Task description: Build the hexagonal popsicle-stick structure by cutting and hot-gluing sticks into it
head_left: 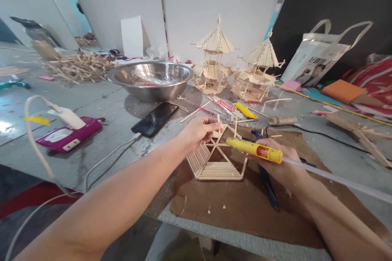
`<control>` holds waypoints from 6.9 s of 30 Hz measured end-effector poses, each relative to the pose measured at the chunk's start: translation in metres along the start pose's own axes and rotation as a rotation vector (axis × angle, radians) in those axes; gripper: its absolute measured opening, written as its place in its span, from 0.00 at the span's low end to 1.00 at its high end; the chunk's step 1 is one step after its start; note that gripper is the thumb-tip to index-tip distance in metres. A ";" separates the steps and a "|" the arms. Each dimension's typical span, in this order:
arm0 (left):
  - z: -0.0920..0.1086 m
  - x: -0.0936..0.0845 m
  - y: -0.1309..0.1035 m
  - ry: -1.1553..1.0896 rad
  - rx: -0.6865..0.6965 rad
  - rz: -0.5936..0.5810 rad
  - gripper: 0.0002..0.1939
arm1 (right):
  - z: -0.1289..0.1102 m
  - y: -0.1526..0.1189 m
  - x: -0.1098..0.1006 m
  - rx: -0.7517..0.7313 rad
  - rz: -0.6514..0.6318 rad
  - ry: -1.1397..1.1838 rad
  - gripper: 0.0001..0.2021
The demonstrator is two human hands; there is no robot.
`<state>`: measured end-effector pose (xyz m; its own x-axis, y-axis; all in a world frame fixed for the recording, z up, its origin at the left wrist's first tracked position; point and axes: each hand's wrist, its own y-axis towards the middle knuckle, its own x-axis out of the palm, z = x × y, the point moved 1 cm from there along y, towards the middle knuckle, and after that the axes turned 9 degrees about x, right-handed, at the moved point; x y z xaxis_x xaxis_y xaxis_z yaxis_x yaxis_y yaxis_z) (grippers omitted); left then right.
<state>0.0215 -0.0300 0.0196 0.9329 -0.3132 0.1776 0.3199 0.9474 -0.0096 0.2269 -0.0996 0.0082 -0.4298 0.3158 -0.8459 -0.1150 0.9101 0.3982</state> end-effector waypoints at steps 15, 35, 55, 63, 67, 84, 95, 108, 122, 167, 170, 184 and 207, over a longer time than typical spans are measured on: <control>0.002 -0.005 0.002 0.370 0.015 -0.090 0.09 | -0.009 -0.006 0.012 -0.036 -0.399 0.390 0.10; 0.004 -0.004 -0.006 0.708 -0.081 -0.418 0.09 | 0.012 0.006 -0.018 0.255 -0.260 0.577 0.16; 0.005 -0.002 -0.005 0.899 0.021 -0.417 0.08 | -0.002 0.005 -0.008 0.183 -0.444 0.229 0.18; 0.006 -0.001 -0.006 0.913 -0.001 -0.429 0.08 | -0.010 0.006 -0.006 0.236 -0.467 0.201 0.20; 0.005 -0.002 -0.006 0.908 0.011 -0.437 0.08 | -0.008 0.005 -0.004 0.241 -0.464 0.202 0.20; 0.007 0.000 -0.006 0.898 0.006 -0.439 0.07 | -0.008 0.005 -0.005 0.255 -0.445 0.232 0.19; 0.007 0.001 -0.007 0.891 -0.007 -0.417 0.07 | -0.006 0.005 -0.004 0.253 -0.441 0.222 0.18; 0.005 0.000 -0.006 0.928 0.033 -0.503 0.07 | -0.002 0.006 -0.011 0.197 -0.447 0.184 0.18; 0.003 0.003 -0.008 1.072 -0.002 -0.598 0.12 | 0.020 0.006 -0.024 0.501 -0.333 0.214 0.26; 0.006 0.005 -0.010 1.119 0.049 -0.768 0.12 | 0.017 0.009 -0.022 0.439 -0.310 0.260 0.24; 0.006 0.005 -0.010 1.117 0.044 -0.769 0.12 | 0.018 0.008 -0.022 0.446 -0.302 0.267 0.24; 0.004 0.005 -0.009 1.080 0.010 -0.765 0.12 | 0.018 0.009 -0.022 0.455 -0.298 0.263 0.23; 0.005 0.007 -0.010 1.103 0.038 -0.756 0.11 | 0.018 0.010 -0.021 0.478 -0.312 0.227 0.24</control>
<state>0.0238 -0.0411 0.0260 0.1804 -0.6303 -0.7551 0.8256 0.5143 -0.2321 0.2505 -0.0927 0.0234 -0.6268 -0.0025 -0.7792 0.1257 0.9866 -0.1043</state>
